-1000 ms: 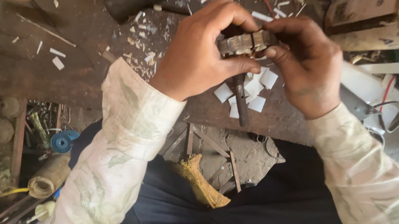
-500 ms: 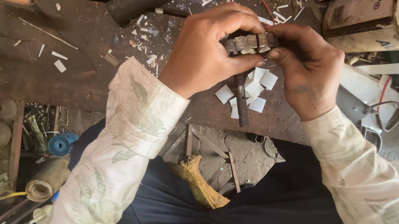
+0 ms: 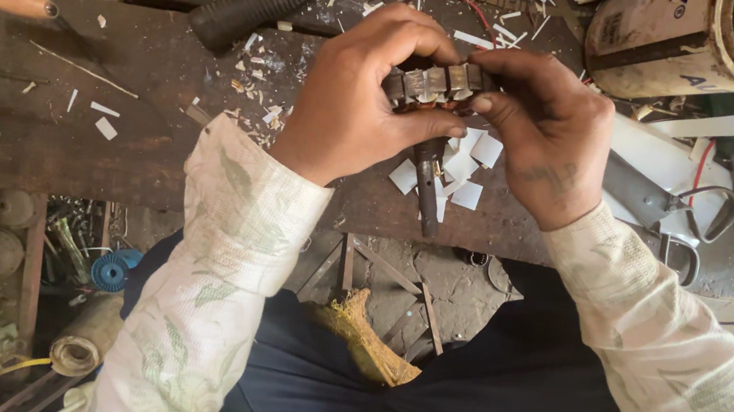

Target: The person cuts small white insulating sheets with scissors and inserts them into the slots of a motor armature. They repeatedly pick up sheets, cut them to size, and place them into the copper-wound slots.

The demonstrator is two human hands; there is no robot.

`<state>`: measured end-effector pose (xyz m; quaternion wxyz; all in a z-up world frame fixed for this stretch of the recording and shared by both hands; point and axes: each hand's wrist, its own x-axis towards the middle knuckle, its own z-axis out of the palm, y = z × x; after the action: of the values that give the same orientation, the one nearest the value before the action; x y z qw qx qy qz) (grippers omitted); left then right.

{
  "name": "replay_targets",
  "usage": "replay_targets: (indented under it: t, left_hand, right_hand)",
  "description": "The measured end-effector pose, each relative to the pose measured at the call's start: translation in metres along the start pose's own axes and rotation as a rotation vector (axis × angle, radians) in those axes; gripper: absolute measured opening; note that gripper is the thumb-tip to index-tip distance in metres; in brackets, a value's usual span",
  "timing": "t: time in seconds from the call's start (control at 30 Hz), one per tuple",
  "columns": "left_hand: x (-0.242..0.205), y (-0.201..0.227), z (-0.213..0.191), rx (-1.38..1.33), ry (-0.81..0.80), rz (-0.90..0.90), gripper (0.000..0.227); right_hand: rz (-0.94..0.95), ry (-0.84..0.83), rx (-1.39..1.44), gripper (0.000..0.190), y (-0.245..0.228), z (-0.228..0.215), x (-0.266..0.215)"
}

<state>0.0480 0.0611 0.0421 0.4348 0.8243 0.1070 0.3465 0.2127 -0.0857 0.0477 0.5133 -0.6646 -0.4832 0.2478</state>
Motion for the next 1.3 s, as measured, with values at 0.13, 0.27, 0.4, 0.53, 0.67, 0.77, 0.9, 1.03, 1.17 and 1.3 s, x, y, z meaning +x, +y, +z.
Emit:
replay_targets:
  t: [0.13, 0.27, 0.4, 0.53, 0.67, 0.77, 0.9, 1.03, 1.17, 1.3]
  left_hand:
    - [0.001, 0.0, 0.002, 0.036, -0.011, 0.011, 0.048]
    - [0.001, -0.002, 0.006, 0.067, 0.03, 0.055, 0.043]
    - [0.003, -0.005, 0.009, 0.091, 0.001, 0.049, 0.039]
    - [0.005, -0.007, 0.011, 0.075, 0.009, 0.087, 0.038]
    - [0.0, 0.0, 0.01, 0.1, 0.014, 0.068, 0.041]
    - [-0.002, 0.003, 0.009, 0.107, 0.033, 0.074, 0.043]
    - [-0.003, 0.004, 0.009, 0.086, 0.044, 0.057, 0.044]
    - [-0.002, 0.004, 0.007, 0.084, 0.042, 0.048, 0.043]
    - [-0.001, 0.004, 0.009, 0.059, 0.065, 0.041, 0.043]
    - [-0.003, 0.004, 0.01, 0.048, 0.071, 0.036, 0.041]
  right_hand:
    - [0.007, 0.002, -0.002, 0.026, -0.002, -0.001, 0.002]
    - [0.045, 0.022, 0.055, 0.027, 0.001, 0.0, 0.001]
    - [0.052, 0.034, 0.123, 0.029, 0.009, -0.003, 0.002]
    - [0.065, 0.022, 0.13, 0.028, 0.008, -0.003, 0.001]
    - [-0.001, -0.02, 0.012, 0.029, -0.001, -0.004, 0.001]
    - [-0.128, -0.077, -0.109, 0.034, -0.009, -0.01, 0.0]
    - [-0.181, -0.051, -0.282, 0.034, -0.011, -0.009, 0.001]
    - [-0.088, -0.05, -0.212, 0.032, -0.011, -0.008, 0.001]
    - [-0.049, -0.054, -0.123, 0.033, -0.006, -0.008, 0.002]
    - [-0.081, -0.103, -0.06, 0.036, -0.005, -0.011, 0.001]
